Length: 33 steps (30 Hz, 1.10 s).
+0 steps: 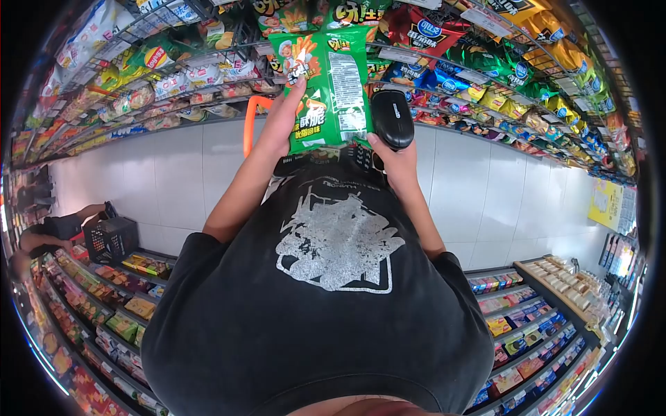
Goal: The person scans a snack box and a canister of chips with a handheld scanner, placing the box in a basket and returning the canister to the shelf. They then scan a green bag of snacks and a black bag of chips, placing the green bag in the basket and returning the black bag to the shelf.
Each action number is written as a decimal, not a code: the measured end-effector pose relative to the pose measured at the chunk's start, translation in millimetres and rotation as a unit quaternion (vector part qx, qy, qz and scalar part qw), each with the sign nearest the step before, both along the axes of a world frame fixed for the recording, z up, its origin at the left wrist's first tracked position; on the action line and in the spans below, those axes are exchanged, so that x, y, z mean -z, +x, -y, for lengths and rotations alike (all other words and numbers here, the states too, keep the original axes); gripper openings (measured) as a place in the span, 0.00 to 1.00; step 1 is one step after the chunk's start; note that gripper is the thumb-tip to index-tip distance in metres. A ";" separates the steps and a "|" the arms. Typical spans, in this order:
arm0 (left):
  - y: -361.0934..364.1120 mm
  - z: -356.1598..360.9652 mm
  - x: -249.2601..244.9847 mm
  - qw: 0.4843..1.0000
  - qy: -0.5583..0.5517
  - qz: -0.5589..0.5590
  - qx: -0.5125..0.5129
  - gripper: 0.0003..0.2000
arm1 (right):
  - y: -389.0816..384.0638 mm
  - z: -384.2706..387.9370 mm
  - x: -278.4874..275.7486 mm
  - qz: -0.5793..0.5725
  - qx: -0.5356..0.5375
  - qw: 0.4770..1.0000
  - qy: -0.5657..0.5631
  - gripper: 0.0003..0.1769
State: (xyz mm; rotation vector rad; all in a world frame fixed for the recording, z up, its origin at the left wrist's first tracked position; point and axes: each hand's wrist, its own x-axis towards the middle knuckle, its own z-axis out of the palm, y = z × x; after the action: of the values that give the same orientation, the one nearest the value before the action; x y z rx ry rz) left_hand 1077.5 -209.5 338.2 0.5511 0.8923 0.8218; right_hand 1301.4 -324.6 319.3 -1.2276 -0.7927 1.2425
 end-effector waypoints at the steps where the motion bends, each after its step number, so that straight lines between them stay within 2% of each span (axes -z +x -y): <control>1: 0.8 -0.8 -3.5 1.000 -0.012 0.003 0.007 0.28 | 0.3 -0.3 -0.8 0.003 0.002 1.000 -0.002 0.24; 6: 4.5 -0.8 -11.9 0.997 -0.055 0.047 0.040 0.27 | 0.1 0.5 1.9 0.035 0.035 0.999 0.000 0.24; 8: 3.4 -0.3 -15.7 0.993 -0.067 0.068 0.063 0.28 | -0.7 -0.3 -0.1 -0.006 0.062 0.998 -0.015 0.20; 11: 4.5 5.0 -9.2 0.996 -0.018 0.000 0.084 0.29 | -3.5 -4.0 -10.9 -0.040 0.090 0.995 -0.031 0.17; 15: -0.6 6.6 -0.9 0.996 -0.010 -0.018 0.087 0.34 | -7.4 -5.9 -10.6 -0.043 0.114 0.992 -0.025 0.16; 21: -6.1 11.5 -2.2 0.992 0.046 -0.068 0.100 0.38 | -8.0 -2.4 -15.2 -0.016 0.103 0.993 -0.054 0.13; 24: -11.6 11.8 -4.7 0.992 0.050 -0.038 0.109 0.38 | -1.6 2.5 -8.7 0.019 0.069 0.996 -0.054 0.21; 26: -13.5 11.2 -7.3 0.992 0.030 -0.007 0.120 0.38 | 0.5 3.9 -12.7 0.037 0.062 0.996 -0.061 0.20; 29: -13.3 14.3 -6.2 0.994 0.030 -0.002 0.108 0.32 | 1.2 3.6 -18.6 0.047 0.058 0.996 -0.055 0.19; 33: -14.4 16.7 -8.1 0.995 0.032 -0.001 0.093 0.32 | 0.6 4.2 -17.8 0.034 0.060 0.997 -0.042 0.18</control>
State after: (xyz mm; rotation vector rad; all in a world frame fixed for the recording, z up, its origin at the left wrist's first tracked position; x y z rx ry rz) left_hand 1063.1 -226.2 346.3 0.6810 0.8043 0.6818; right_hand 1302.0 -328.8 337.1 -1.3718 -0.7113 1.1512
